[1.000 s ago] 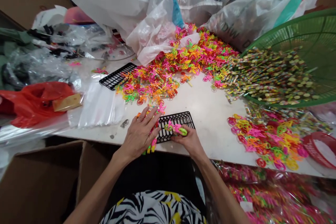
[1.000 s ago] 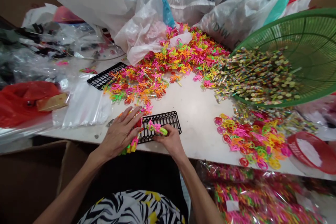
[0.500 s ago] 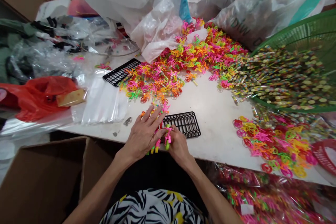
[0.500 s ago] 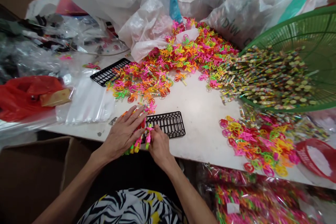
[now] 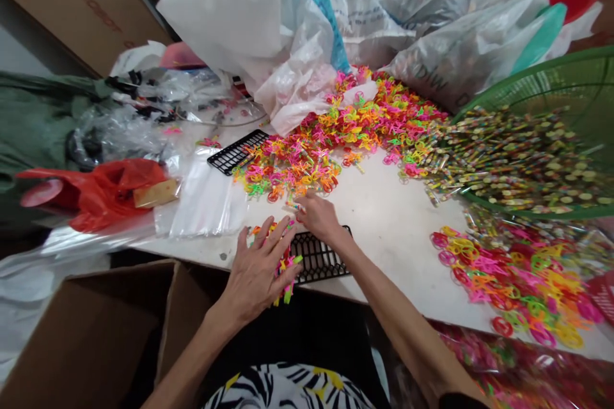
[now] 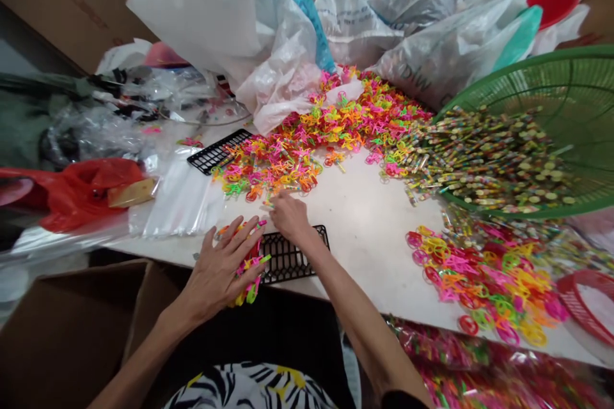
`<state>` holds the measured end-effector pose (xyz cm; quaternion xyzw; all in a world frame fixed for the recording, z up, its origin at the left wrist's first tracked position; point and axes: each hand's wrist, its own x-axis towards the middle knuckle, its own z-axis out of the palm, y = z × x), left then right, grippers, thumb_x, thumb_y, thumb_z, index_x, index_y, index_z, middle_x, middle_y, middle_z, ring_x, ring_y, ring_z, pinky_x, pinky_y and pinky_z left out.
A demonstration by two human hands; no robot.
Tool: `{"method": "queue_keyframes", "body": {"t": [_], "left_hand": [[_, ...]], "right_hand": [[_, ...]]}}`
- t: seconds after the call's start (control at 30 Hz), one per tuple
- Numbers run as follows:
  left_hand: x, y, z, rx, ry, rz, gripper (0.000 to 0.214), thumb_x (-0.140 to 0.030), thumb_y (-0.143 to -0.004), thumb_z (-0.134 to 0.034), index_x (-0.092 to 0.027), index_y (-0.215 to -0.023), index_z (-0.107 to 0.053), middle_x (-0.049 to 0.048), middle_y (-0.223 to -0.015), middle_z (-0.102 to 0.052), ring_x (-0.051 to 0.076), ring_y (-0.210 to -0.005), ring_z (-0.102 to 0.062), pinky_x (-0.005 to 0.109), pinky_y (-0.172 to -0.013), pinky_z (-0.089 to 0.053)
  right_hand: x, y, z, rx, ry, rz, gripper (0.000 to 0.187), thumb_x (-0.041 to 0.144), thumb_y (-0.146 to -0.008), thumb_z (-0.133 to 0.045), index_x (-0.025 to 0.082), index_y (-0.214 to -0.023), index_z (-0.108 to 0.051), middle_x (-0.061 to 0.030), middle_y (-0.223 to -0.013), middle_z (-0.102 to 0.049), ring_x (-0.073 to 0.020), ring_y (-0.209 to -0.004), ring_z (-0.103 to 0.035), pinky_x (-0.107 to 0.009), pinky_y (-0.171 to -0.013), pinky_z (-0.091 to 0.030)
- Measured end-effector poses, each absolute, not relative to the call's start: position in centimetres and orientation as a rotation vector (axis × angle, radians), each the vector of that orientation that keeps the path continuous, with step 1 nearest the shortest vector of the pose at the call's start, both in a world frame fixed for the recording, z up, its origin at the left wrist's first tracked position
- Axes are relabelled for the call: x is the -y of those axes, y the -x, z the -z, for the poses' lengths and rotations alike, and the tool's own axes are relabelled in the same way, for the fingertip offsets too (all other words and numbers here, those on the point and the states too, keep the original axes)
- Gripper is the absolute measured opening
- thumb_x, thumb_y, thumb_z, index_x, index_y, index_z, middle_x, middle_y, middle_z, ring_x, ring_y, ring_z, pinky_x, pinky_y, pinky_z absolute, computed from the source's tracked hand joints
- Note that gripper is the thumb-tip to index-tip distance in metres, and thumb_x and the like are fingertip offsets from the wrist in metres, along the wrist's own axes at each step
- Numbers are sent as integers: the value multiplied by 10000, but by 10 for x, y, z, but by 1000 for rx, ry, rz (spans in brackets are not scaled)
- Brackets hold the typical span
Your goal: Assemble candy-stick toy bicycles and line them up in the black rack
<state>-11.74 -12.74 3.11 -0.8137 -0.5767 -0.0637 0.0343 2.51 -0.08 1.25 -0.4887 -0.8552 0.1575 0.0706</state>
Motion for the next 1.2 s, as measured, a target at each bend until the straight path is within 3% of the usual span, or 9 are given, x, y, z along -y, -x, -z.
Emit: {"method": "queue_keyframes", "body": {"t": [0.2, 0.27, 0.37, 0.47, 0.63, 0.77, 0.93, 1.1, 1.2], "left_hand": [[115, 115, -30, 1796, 2475, 238, 537, -460, -860, -401, -215, -1338, -374, 41, -1443, -298, 305, -1322, -243, 483, -964, -328], [107, 109, -30, 1807, 2471, 252, 533, -468, -866, -382, -213, -1334, -376, 37, -1447, -284, 309, -1318, -250, 500, -948, -336], [97, 101, -29, 1796, 2478, 273, 538, -475, -875, -352, -217, -1348, -348, 24, -1451, -268, 316, -1317, -248, 538, -946, -320], [92, 96, -26, 1776, 2487, 285, 530, -458, -886, -338, -223, -1360, -324, 17, -1449, -270, 310, -1318, -248, 544, -954, -306], [91, 94, -25, 1767, 2470, 246, 513, -451, -895, -319, -224, -1355, -336, 15, -1448, -265, 304, -1319, -247, 545, -961, -293], [91, 94, -24, 1746, 2469, 221, 525, -457, -894, -322, -212, -1359, -330, 27, -1450, -260, 302, -1321, -246, 531, -960, -299], [89, 95, -25, 1741, 2481, 226, 532, -459, -892, -330, -211, -1362, -326, 29, -1448, -270, 299, -1325, -237, 520, -961, -303], [89, 95, -24, 1751, 2491, 214, 535, -445, -888, -345, -216, -1370, -313, 40, -1448, -274, 309, -1326, -233, 514, -954, -310], [89, 95, -24, 1743, 2494, 217, 550, -449, -882, -360, -215, -1376, -303, 40, -1449, -276, 307, -1330, -222, 500, -962, -306]], "right_hand": [[-6, -47, -3, 2812, 1550, -141, 243, 154, -863, -400, 159, -943, -629, -126, -1182, -539, -218, -923, -566, -309, -728, -422], [-3, -85, -2, 2819, 1534, -45, 247, 103, -846, -410, 165, -905, -642, -112, -1115, -587, -214, -941, -558, -310, -784, -401], [2, -134, -4, 2659, 1526, 7, 286, 103, -865, -397, 204, -1001, -628, -66, -1062, -629, -181, -970, -556, -290, -859, -359], [4, -151, -4, 2318, 1827, 3, 270, 195, -893, -387, 218, -1027, -620, -52, -1059, -638, -162, -929, -582, -255, -767, -386], [-11, -125, 6, 2141, 2242, -240, 428, 460, -880, -364, 186, -777, -676, -94, -805, -683, -204, -788, -630, -267, -642, -394], [-26, -116, 12, 2010, 2334, -221, 360, 399, -858, -398, 163, -895, -667, -129, -898, -674, -237, -858, -627, -295, -680, -412], [-25, -141, 15, 2010, 2321, -419, 238, 301, -819, -445, 195, -934, -626, -93, -950, -647, -234, -880, -613, -287, -651, -410], [-22, -163, 15, 1965, 2276, -387, 264, 357, -842, -435, 179, -934, -607, -95, -956, -619, -218, -872, -590, -290, -679, -401], [-24, -180, 12, 1689, 2330, -250, 266, 262, -802, -449, 137, -993, -586, -125, -984, -608, -231, -890, -574, -306, -694, -403]]}}
